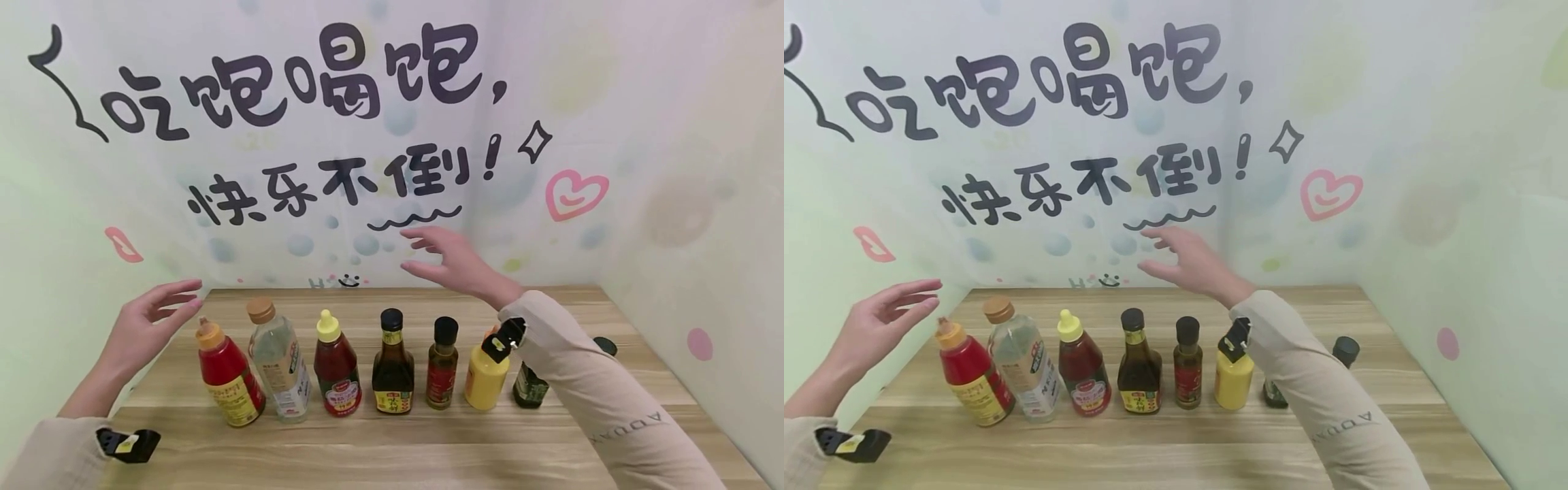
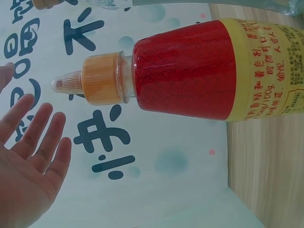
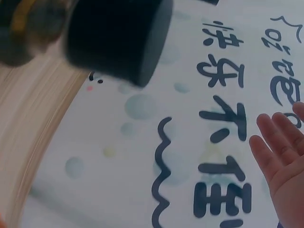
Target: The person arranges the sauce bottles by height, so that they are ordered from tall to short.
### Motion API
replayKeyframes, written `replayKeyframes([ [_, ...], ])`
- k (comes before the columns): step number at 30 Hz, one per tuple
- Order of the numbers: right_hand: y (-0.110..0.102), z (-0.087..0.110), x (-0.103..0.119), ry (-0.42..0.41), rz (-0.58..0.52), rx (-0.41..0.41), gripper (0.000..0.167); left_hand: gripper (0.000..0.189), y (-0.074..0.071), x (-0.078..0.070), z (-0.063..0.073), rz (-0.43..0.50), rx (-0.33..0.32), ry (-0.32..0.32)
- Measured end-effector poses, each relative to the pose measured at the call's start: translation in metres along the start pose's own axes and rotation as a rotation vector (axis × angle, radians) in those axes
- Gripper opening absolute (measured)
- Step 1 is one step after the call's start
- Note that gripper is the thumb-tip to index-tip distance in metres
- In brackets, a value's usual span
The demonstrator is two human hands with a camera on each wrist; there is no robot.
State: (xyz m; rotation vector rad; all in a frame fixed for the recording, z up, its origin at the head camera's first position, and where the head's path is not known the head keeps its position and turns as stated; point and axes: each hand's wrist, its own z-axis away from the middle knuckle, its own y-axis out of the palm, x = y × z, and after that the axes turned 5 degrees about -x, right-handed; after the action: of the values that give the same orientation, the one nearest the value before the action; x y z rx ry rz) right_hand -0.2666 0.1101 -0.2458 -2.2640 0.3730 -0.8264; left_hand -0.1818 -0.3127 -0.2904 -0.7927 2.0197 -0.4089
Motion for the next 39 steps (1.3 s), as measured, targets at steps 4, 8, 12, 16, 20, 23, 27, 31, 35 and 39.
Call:
replayKeyframes([
  [4,0.009,-0.01,0.01,0.003,-0.011,0.025,0.049,0.039,0.0,-0.002,0.0,-0.012,0.047,-0.005],
  [8,0.019,-0.021,0.02,-0.013,-0.061,0.048,0.049,0.04,-0.002,-0.001,0.0,-0.024,0.109,-0.002],
  [12,0.032,-0.032,0.03,-0.053,-0.106,0.059,0.048,0.041,-0.004,0.001,0.001,-0.037,0.168,0.012],
  [16,0.043,-0.041,0.038,-0.082,-0.124,0.073,0.048,0.041,-0.003,0.002,0.001,-0.039,0.195,0.005],
  [20,0.052,-0.047,0.045,-0.087,-0.127,0.075,0.049,0.041,-0.002,0.003,-0.001,-0.061,0.22,-0.001],
  [23,0.058,-0.051,0.049,-0.082,-0.148,0.071,0.049,0.04,-0.001,0.005,-0.002,-0.076,0.242,0.001],
  [27,0.066,-0.056,0.056,-0.079,-0.21,0.081,0.046,0.04,0.0,0.007,-0.002,-0.069,0.261,0.002],
  [31,0.075,-0.058,0.062,-0.102,-0.225,0.096,0.044,0.041,-0.002,0.01,-0.001,-0.074,0.271,-0.012],
  [35,0.085,-0.06,0.068,-0.136,-0.214,0.118,0.043,0.041,-0.005,0.012,0.0,-0.091,0.296,-0.032],
  [39,0.095,-0.061,0.075,-0.153,-0.194,0.165,0.045,0.041,-0.006,0.014,0.001,-0.095,0.319,-0.044],
])
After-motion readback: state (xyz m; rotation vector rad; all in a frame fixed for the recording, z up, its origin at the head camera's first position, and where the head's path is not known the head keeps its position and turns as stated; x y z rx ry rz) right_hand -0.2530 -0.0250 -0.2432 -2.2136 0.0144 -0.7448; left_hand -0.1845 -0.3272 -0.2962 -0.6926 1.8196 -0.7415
